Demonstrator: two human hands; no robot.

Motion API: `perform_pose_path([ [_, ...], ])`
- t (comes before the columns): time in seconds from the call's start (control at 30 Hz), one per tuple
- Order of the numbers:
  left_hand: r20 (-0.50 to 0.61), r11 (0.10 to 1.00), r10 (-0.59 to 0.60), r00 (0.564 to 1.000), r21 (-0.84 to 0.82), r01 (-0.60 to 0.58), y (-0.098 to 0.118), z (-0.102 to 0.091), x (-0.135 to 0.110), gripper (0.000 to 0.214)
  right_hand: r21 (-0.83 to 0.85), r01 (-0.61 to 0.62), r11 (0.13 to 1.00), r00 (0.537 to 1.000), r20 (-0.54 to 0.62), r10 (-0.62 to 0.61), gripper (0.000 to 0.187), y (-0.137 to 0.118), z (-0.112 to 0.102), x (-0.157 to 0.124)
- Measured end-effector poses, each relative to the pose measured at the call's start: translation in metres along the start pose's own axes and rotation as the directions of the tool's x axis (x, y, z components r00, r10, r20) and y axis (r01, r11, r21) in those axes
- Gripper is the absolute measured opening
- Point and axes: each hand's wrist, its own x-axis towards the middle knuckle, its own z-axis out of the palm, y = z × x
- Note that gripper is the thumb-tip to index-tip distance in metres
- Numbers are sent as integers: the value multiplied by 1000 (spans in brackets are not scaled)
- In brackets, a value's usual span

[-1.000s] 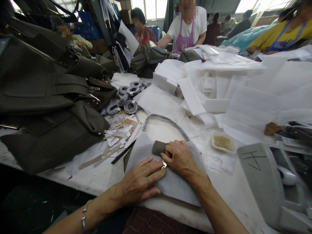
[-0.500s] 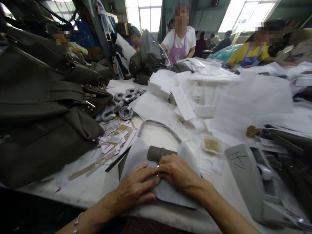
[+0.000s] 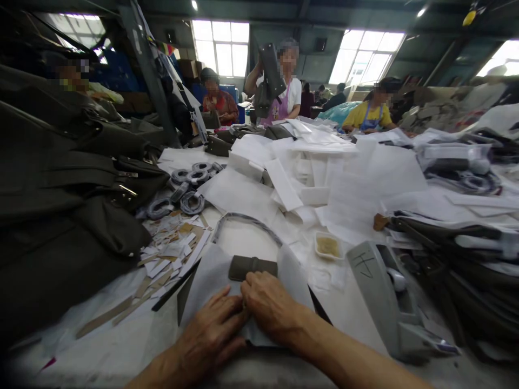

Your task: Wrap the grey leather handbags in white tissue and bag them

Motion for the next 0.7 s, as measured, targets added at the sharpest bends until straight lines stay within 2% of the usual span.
perform_pose_path([
  [0.1, 5, 999, 28, 1000, 25, -28, 0, 0, 0, 35, 68, -228, 971, 970, -73, 233, 11, -12, 12, -2],
  [0.23, -53, 976, 164, 985, 153, -154, 0, -5, -3, 38, 281, -373, 884, 904, -106, 415, 5, -11, 9, -5],
  [0.3, -33, 944, 239, 970, 243, -224, 1, -5, -5, 38, 345, -354, 869, 912, -81, 403, 9, -6, 2, -8],
  [0.37, 1, 923, 258, 966, 297, -246, 4, -1, -7, 43, 394, -271, 878, 947, -55, 316, 14, -3, -2, -13],
  [0.47, -55, 926, 211, 976, 332, -182, 10, 10, -6, 45, 376, -166, 912, 975, -77, 209, 20, -2, -5, -22],
  [0.57, -129, 928, 189, 973, 347, -134, 14, 18, -2, 42, 322, -129, 938, 979, -109, 172, 18, 6, -13, -28],
  [0.63, -144, 932, 179, 973, 340, -121, 16, 19, 1, 43, 334, -142, 932, 961, -180, 211, 18, 24, -27, -23],
  [0.7, -150, 936, 159, 976, 338, -101, 16, 19, 2, 42, 311, -216, 925, 891, -325, 317, 20, 55, -47, -10],
])
